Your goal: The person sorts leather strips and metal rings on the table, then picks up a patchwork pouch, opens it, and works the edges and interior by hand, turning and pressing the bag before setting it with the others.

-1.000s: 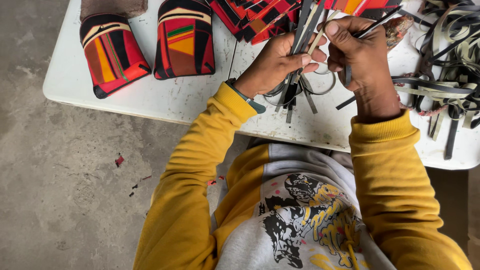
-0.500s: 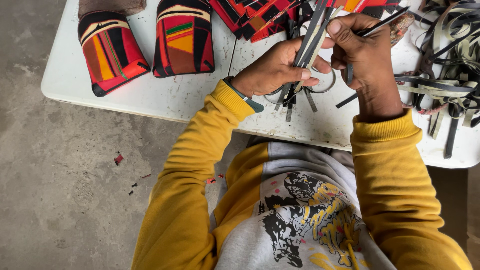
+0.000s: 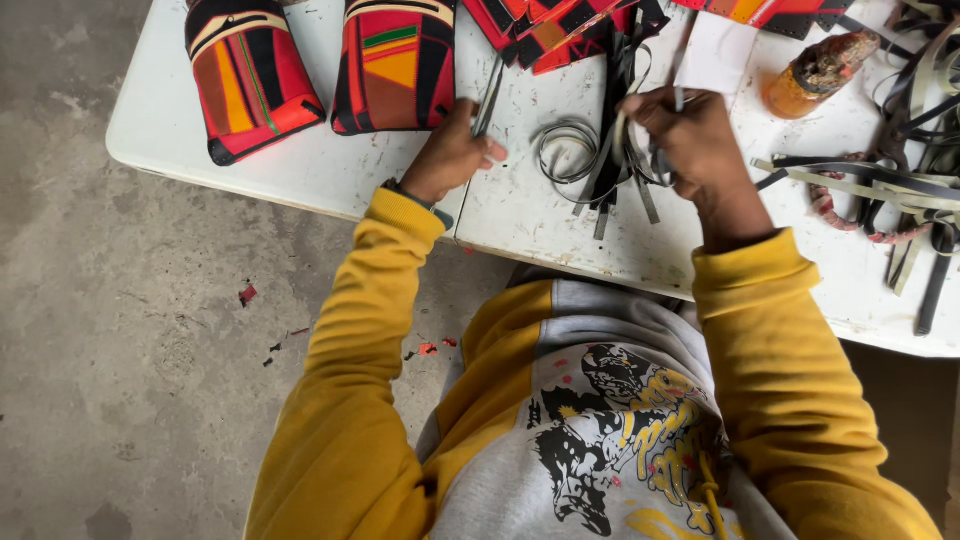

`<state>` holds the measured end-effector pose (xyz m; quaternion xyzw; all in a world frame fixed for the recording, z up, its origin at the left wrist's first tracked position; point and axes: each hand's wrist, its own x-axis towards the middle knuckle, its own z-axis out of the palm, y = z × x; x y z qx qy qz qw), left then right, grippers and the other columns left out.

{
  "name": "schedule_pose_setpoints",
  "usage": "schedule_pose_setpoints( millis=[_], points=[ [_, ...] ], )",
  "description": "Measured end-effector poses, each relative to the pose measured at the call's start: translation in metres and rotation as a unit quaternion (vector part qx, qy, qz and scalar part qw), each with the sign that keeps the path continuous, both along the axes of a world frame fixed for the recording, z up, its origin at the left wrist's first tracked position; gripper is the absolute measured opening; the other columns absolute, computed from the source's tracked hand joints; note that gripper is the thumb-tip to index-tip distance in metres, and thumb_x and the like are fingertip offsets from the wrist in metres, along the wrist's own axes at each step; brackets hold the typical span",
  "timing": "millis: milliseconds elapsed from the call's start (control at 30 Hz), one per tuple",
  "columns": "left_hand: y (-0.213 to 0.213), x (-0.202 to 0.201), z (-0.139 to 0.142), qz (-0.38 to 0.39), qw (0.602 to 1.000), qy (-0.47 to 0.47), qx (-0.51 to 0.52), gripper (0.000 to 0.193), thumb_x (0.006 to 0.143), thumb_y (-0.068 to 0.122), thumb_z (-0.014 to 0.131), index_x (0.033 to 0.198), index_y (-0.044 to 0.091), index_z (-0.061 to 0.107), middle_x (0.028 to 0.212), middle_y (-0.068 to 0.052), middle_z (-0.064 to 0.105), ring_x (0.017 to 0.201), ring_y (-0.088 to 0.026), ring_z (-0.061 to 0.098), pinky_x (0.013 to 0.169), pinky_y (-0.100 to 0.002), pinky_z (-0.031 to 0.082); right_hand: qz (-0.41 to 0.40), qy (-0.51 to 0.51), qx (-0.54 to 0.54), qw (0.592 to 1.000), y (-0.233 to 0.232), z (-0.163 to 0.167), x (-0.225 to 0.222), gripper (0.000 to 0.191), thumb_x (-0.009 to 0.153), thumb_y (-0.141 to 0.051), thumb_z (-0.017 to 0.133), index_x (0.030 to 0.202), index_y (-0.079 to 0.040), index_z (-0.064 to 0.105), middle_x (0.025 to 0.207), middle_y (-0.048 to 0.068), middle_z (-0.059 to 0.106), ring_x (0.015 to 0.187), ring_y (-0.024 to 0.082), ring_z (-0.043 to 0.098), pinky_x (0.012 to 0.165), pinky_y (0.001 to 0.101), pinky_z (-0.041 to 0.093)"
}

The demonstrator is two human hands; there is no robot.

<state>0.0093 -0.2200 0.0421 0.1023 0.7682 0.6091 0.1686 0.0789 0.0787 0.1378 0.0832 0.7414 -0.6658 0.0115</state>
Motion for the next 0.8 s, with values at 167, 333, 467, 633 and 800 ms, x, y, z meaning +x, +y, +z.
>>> schedule_pose_setpoints(
  millis=[167, 333, 467, 633, 800],
  points=[
    [-0.017, 0.006, -0.025, 0.083, 0.994, -0.014, -0.072, 0.029, 0.093, 0.002, 0.056, 0.121, -0.005, 0.056, 0.109, -0.016, 0.068, 0.093, -0.025, 0.077, 0.07, -0.034, 0.064, 0.031, -0.064, 0.104, 0.992, -0.017, -0.032, -0.018, 0.023, 0.096, -0.023, 0.075, 0.1, -0.001, 0.076, 0.056, -0.001, 0.045, 0.041, 0.008, 0.034, 0.037, 0.0314, 0.024],
    [-0.002, 0.015, -0.027, 0.14, 0.913, 0.282, -0.26, 0.037, 0.091, 0.006, 0.068, 0.126, -0.005, 0.063, 0.111, -0.025, 0.07, 0.105, -0.041, 0.07, 0.091, -0.045, 0.057, 0.075, -0.033, 0.146, 0.986, -0.009, -0.067, -0.036, 0.027, 0.098, -0.024, 0.077, 0.101, 0.003, 0.074, 0.07, -0.004, 0.061, 0.056, 0.003, 0.048, 0.049, 0.0249, 0.04],
    [0.01, 0.035, -0.008, 0.133, 0.892, 0.291, -0.319, 0.051, 0.082, 0.019, 0.079, 0.122, -0.008, 0.061, 0.106, -0.03, 0.067, 0.096, -0.047, 0.066, 0.084, -0.049, 0.053, 0.112, 0.106, 0.096, 0.983, -0.004, -0.064, -0.032, 0.025, 0.097, -0.018, 0.082, 0.108, 0.002, 0.071, 0.082, -0.005, 0.069, 0.066, 0.001, 0.059, 0.054, 0.0214, 0.047],
    [0.036, 0.046, 0.028, 0.175, 0.879, 0.37, -0.243, 0.046, 0.095, 0.028, 0.082, 0.128, 0.004, 0.062, 0.113, -0.022, 0.071, 0.102, -0.04, 0.07, 0.089, -0.044, 0.056, 0.04, -0.049, 0.063, 0.996, -0.01, -0.026, -0.013, 0.021, 0.096, -0.023, 0.077, 0.095, -0.004, 0.07, 0.06, -0.005, 0.052, 0.042, 0.005, 0.035, 0.035, 0.027, 0.021],
    [0.108, 0.032, 0.011, 0.076, 0.975, 0.208, -0.005, 0.053, 0.081, 0.017, 0.079, 0.128, 0.009, 0.055, 0.088, -0.009, 0.079, 0.084, -0.027, 0.079, 0.076, -0.036, 0.061, 0.075, -0.079, -0.066, 0.992, -0.016, -0.019, -0.009, 0.018, 0.097, -0.019, 0.069, 0.109, -0.006, 0.068, 0.06, -0.003, 0.05, 0.043, 0.007, 0.038, 0.037, 0.0262, 0.026]
  ],
)
